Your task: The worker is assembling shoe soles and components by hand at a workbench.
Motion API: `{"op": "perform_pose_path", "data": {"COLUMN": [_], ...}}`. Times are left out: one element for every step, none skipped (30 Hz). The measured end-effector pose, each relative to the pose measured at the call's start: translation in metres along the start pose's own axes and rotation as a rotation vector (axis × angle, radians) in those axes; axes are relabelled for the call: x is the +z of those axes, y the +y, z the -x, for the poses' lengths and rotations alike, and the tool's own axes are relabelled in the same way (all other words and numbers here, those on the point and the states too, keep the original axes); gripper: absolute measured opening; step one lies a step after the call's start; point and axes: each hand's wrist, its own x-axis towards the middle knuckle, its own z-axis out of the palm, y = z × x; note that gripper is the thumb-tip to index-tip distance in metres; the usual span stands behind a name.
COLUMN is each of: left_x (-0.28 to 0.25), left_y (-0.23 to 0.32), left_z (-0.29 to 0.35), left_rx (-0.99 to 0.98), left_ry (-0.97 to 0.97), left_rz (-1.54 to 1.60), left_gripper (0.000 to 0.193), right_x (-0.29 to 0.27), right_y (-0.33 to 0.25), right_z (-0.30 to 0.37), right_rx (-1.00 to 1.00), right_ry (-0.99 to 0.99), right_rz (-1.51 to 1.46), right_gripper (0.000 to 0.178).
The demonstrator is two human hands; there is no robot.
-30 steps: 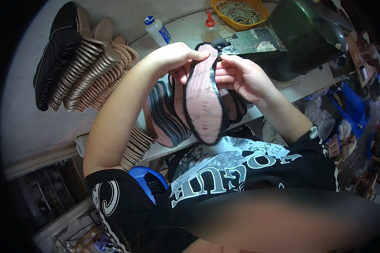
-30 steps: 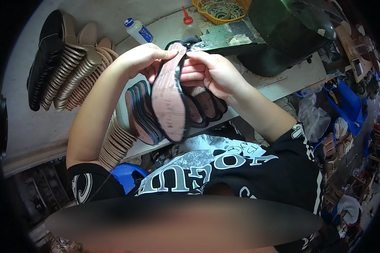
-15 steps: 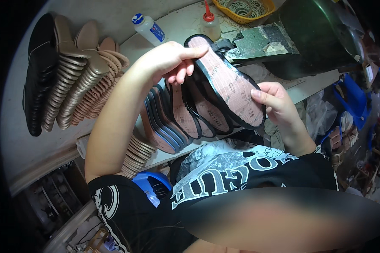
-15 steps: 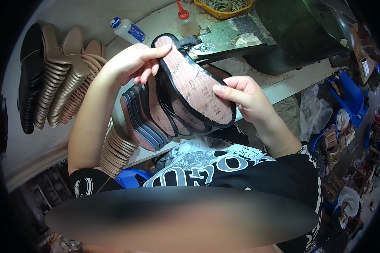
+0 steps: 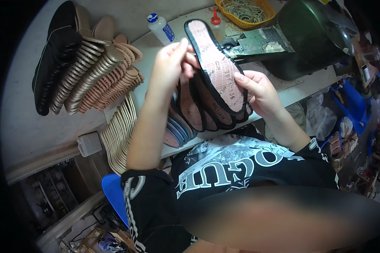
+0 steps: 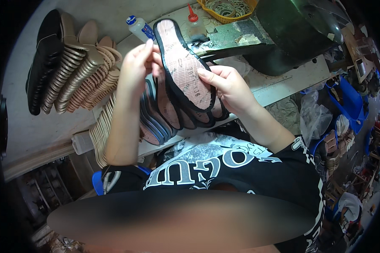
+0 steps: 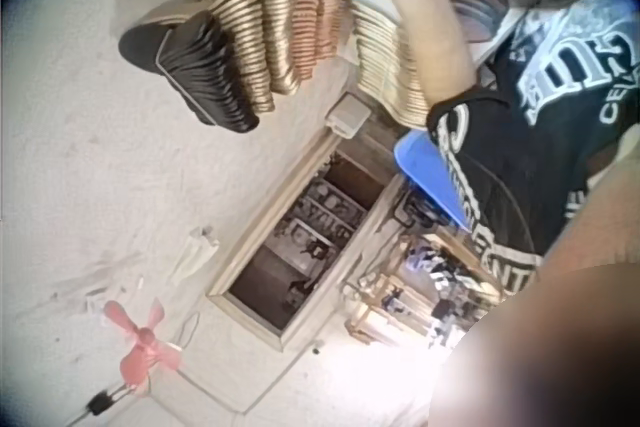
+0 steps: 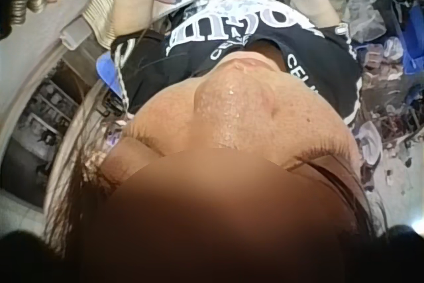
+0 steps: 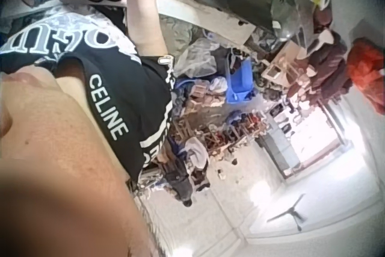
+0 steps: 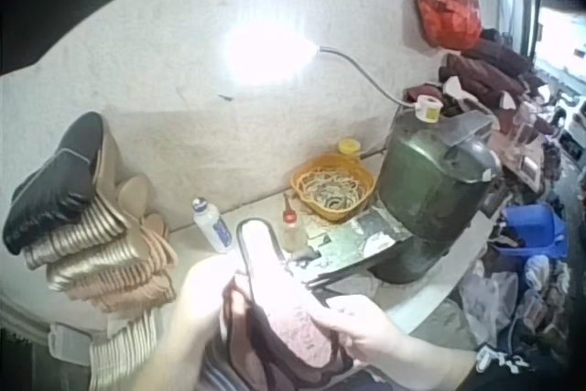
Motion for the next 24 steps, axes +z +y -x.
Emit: {"op": "perform_pose_path", "data": {"left_x": [0.005, 0.026, 0.045, 0.052, 0.056, 0.058, 0.058, 0.059, 0.059, 0.059, 0.058, 0.058, 0.058, 0.058, 0.057, 0.053, 0.048, 0.037, 0.034, 0.039, 0.047, 0.05, 0.047, 0.047], "left_y": [-0.006, -0.008, -0.009, -0.01, -0.01, -0.019, -0.022, -0.023, -0.026, -0.031, -0.035, -0.038, -0.041, -0.043, -0.044, -0.044, -0.045, -0.056, -0.058, -0.05, -0.04, -0.037, -0.043, -0.05], "left_z": [0.017, 0.035, 0.053, 0.068, 0.083, 0.091, 0.098, 0.104, 0.109, 0.111, 0.114, 0.117, 0.12, 0.123, 0.125, 0.129, 0.132, 0.13, 0.129, 0.128, 0.128, 0.132, 0.131, 0.127], "left_rx": [0.068, 0.158, 0.25, 0.281, 0.314, 0.366, 0.372, 0.4, 0.428, 0.422, 0.427, 0.418, 0.407, 0.414, 0.418, 0.401, 0.384, 0.338, 0.294, 0.245, 0.194, 0.221, 0.327, 0.361], "left_ry": [-0.04, 0.033, 0.117, 0.121, 0.14, 0.243, 0.251, 0.306, 0.361, 0.412, 0.419, 0.432, 0.441, 0.446, 0.448, 0.418, 0.386, 0.309, 0.211, 0.1, -0.012, -0.072, -0.181, -0.242], "left_rz": [0.141, 0.218, 0.291, 0.231, 0.168, 0.168, 0.166, 0.183, 0.201, 0.209, 0.209, 0.181, 0.155, 0.172, 0.174, 0.227, 0.28, 0.461, 0.578, 0.72, 0.859, 0.834, 0.772, 0.924], "left_gripper": [0.029, 0.031, 0.035, 0.037, 0.041, 0.04, 0.04, 0.037, 0.035, 0.028, 0.028, 0.028, 0.027, 0.023, 0.023, 0.022, 0.02, 0.019, 0.033, 0.047, 0.062, 0.077, 0.079, 0.08], "right_x": [0.005, 0.008, 0.011, 0.012, 0.017, 0.022, 0.025, 0.022, 0.026, 0.03, 0.033, 0.034, 0.032, 0.028, 0.027, 0.032, 0.034, 0.036, 0.038, 0.035, 0.037, 0.04, 0.041, 0.041], "right_y": [0.001, 0.003, 0.006, 0.009, 0.012, 0.015, 0.019, 0.024, 0.026, 0.03, 0.033, 0.036, 0.04, 0.044, 0.046, 0.047, 0.046, 0.046, 0.046, 0.045, 0.044, 0.044, 0.045, 0.053], "right_z": [0.005, 0.008, 0.01, 0.013, 0.016, 0.019, 0.023, 0.027, 0.031, 0.033, 0.036, 0.04, 0.044, 0.048, 0.051, 0.055, 0.056, 0.057, 0.057, 0.058, 0.06, 0.06, 0.059, 0.055], "right_rx": [-0.047, -0.051, -0.064, -0.081, -0.079, -0.13, -0.183, -0.149, -0.15, -0.235, -0.322, -0.331, -0.332, -0.297, -0.262, -0.267, -0.267, -0.213, -0.158, -0.029, 0.059, 0.091, 0.122, -0.053], "right_ry": [0.016, 0.014, 0.017, 0.031, 0.017, 0.024, 0.034, 0.071, 0.061, 0.066, 0.072, 0.06, 0.054, 0.066, 0.078, 0.051, 0.043, -0.025, -0.088, -0.186, -0.251, -0.251, -0.25, -0.156], "right_rz": [0.031, 0.03, -0.005, -0.04, -0.042, 0.018, 0.081, 0.16, 0.162, 0.197, 0.233, 0.232, 0.234, 0.284, 0.335, 0.321, 0.322, 0.238, 0.158, 0.064, -0.052, -0.006, 0.039, 0.185], "right_gripper": [0.026, 0.026, 0.025, 0.024, 0.024, 0.024, 0.023, 0.022, 0.022, 0.021, 0.021, 0.021, 0.021, 0.021, 0.022, 0.024, 0.024, 0.025, 0.026, 0.029, 0.031, 0.029, 0.027, 0.024]}}
